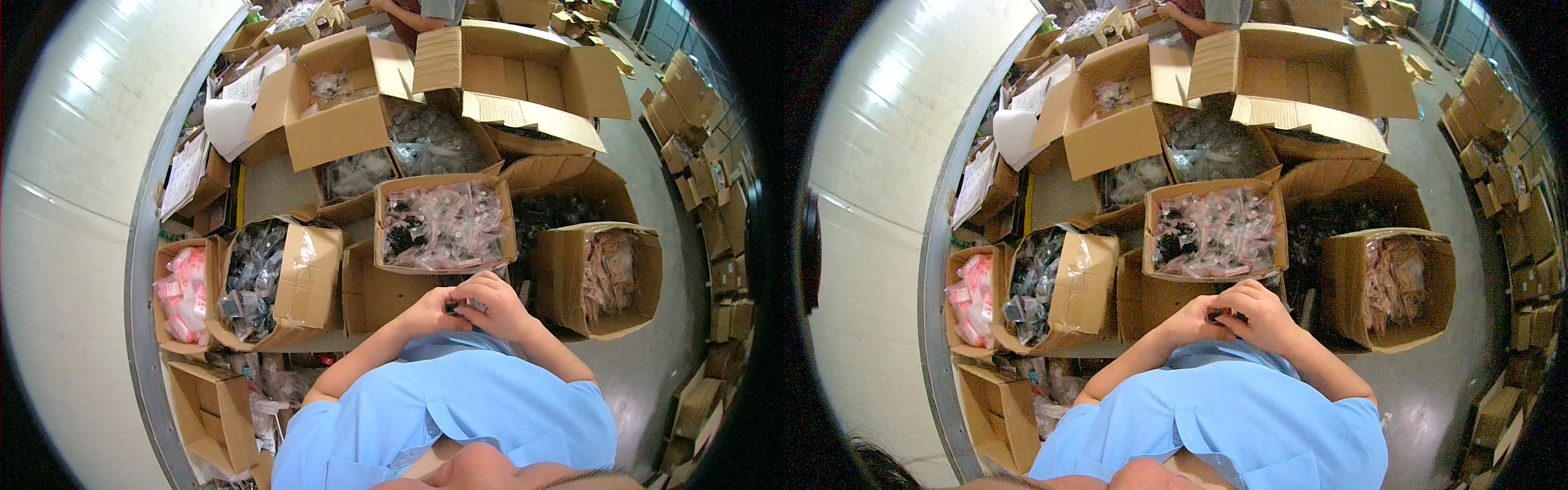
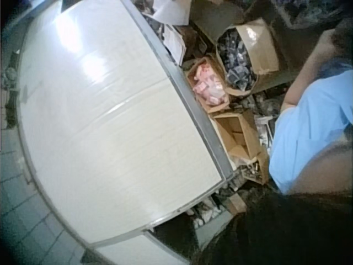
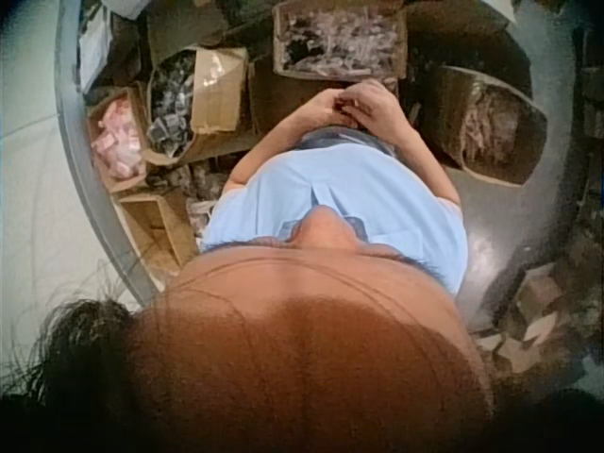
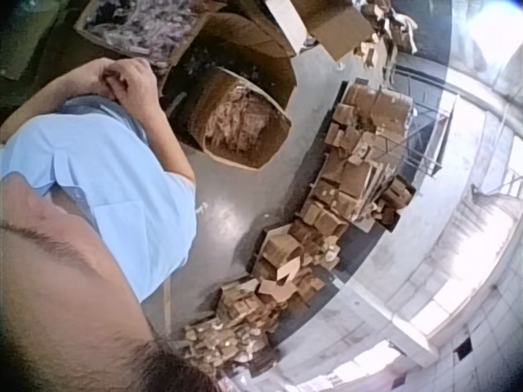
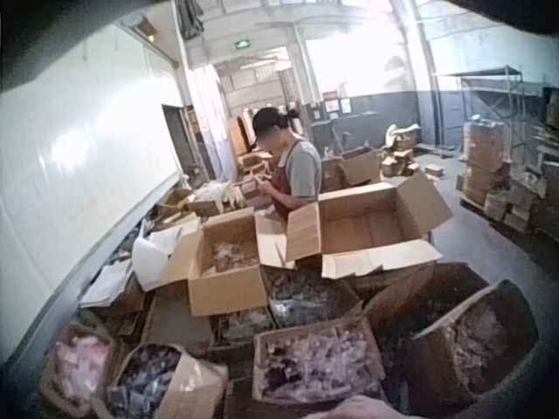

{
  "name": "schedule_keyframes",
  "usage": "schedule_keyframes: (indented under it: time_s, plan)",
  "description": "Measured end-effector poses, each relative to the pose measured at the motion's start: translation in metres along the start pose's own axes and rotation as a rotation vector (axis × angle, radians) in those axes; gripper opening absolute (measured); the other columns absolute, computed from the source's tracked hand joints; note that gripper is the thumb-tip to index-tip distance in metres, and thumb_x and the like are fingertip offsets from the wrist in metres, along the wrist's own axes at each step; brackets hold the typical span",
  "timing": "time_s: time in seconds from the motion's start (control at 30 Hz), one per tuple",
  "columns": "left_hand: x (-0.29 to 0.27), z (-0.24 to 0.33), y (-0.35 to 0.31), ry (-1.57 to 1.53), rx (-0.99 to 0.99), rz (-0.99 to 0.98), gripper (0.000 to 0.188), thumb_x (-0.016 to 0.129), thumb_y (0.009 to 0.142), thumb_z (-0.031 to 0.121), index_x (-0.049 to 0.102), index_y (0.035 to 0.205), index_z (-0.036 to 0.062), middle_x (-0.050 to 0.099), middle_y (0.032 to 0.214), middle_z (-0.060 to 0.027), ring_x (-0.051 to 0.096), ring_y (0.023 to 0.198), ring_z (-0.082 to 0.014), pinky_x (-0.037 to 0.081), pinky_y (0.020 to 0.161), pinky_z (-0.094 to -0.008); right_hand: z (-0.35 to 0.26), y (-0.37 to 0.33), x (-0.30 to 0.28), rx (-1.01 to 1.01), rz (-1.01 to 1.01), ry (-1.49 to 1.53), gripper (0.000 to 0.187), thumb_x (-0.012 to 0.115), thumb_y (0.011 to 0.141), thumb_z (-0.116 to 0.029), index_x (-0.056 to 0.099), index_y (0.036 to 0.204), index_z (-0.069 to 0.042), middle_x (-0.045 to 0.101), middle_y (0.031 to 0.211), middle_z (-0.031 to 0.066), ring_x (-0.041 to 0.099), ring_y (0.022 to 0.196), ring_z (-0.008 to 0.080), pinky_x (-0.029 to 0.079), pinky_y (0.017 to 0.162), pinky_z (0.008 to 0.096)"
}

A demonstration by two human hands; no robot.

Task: Sorting small mechanical components from bulk containers into smaller organized boxes.

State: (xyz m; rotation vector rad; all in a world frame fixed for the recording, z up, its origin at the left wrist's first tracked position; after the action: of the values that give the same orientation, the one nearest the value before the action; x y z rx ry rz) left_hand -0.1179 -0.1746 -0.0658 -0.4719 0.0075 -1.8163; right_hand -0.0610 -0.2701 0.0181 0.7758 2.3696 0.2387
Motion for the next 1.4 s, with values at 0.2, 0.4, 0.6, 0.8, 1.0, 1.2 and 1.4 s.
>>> schedule_keyframes:
  time_s: [0.2,0.4,0.6,0.8,1.0,1.2,1.4]
  plan:
    - [0.002,0.001,-0.004,0.077,-0.022,-0.072,0.038,0.079,0.065,0.006,0.061,0.098,0.0034,0.061,0.092,-0.0015,0.055,0.087,-0.0103,0.045,0.078,-0.026,-0.01,0.002,0.0,-0.139,-0.112,-0.078,0.017,0.071,0.07,-0.012,0.066,0.086,-0.01,0.057,0.106,0.0093,0.052,0.101,0.0294,0.045,0.086,0.0396]
    - [0.002,-0.001,-0.005,0.066,-0.054,-0.074,0.045,0.078,0.071,0.013,0.054,0.107,0.0008,0.058,0.097,-0.0023,0.054,0.09,-0.0112,0.045,0.081,-0.0268,-0.008,0.001,0.001,-0.17,-0.139,-0.118,0.015,0.071,0.066,-0.012,0.064,0.079,-0.009,0.056,0.103,0.01,0.053,0.1,0.0315,0.044,0.087,0.0406]
    - [-0.012,0.034,-0.015,0.182,0.236,0.274,0.022,0.063,0.085,0.013,0.058,0.101,0.0001,0.057,0.091,-0.004,0.053,0.087,-0.0104,0.045,0.074,-0.0252,0.012,-0.003,-0.005,-0.009,0.0,-0.049,0.015,0.071,0.066,-0.007,0.061,0.078,-0.005,0.062,0.083,0.0105,0.061,0.077,0.0281,0.05,0.067,0.0357]
    - [-0.005,0.063,-0.021,0.701,0.497,0.39,0.011,0.056,0.087,0.009,0.056,0.088,-0.0012,0.054,0.082,-0.0132,0.054,0.075,-0.0271,0.044,0.07,-0.0326,0.023,0.001,-0.003,0.241,0.037,0.112,0.015,0.068,0.07,-0.007,0.059,0.082,-0.004,0.061,0.078,0.0113,0.061,0.071,0.0282,0.05,0.063,0.0341]
    - [-0.005,0.066,-0.018,0.737,0.485,0.315,0.011,0.054,0.088,0.01,0.053,0.086,-0.0006,0.053,0.081,-0.0124,0.053,0.076,-0.0263,0.044,0.07,-0.0325,0.021,0.004,0.0,0.089,-0.042,0.126,0.013,0.065,0.071,-0.004,0.055,0.079,-0.003,0.055,0.075,0.0115,0.056,0.071,0.0299,0.046,0.062,0.0353]
    - [-0.048,0.082,-0.011,0.511,0.272,0.411,0.017,0.053,0.093,0.019,0.054,0.088,0.0033,0.052,0.079,-0.0003,0.048,0.074,-0.0094,0.041,0.066,-0.0247,0.033,0.002,-0.014,0.13,0.027,0.195,0.011,0.062,0.071,-0.004,0.053,0.075,-0.002,0.053,0.071,0.011,0.053,0.066,0.0264,0.044,0.06,0.0331]
    - [-0.219,0.192,0.009,-0.008,0.343,0.797,0.009,0.057,0.087,0.01,0.053,0.08,0.0099,0.055,0.066,-0.0013,0.052,0.057,-0.0102,0.042,0.05,-0.0226,0.058,-0.011,-0.018,0.302,0.142,0.224,0.011,0.062,0.074,-0.005,0.052,0.075,0.0,0.052,0.068,0.0103,0.051,0.061,0.022,0.042,0.056,0.03]
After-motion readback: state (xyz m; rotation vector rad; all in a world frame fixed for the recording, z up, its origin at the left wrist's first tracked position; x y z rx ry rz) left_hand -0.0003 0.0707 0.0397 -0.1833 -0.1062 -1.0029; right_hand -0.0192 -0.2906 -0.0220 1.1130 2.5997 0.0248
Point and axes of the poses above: each hand's wrist, its own y-axis towards the middle knuckle, its own x-axis out of the palm, z = x × y, the point moved 6 cm from there along y, towards the middle knuckle
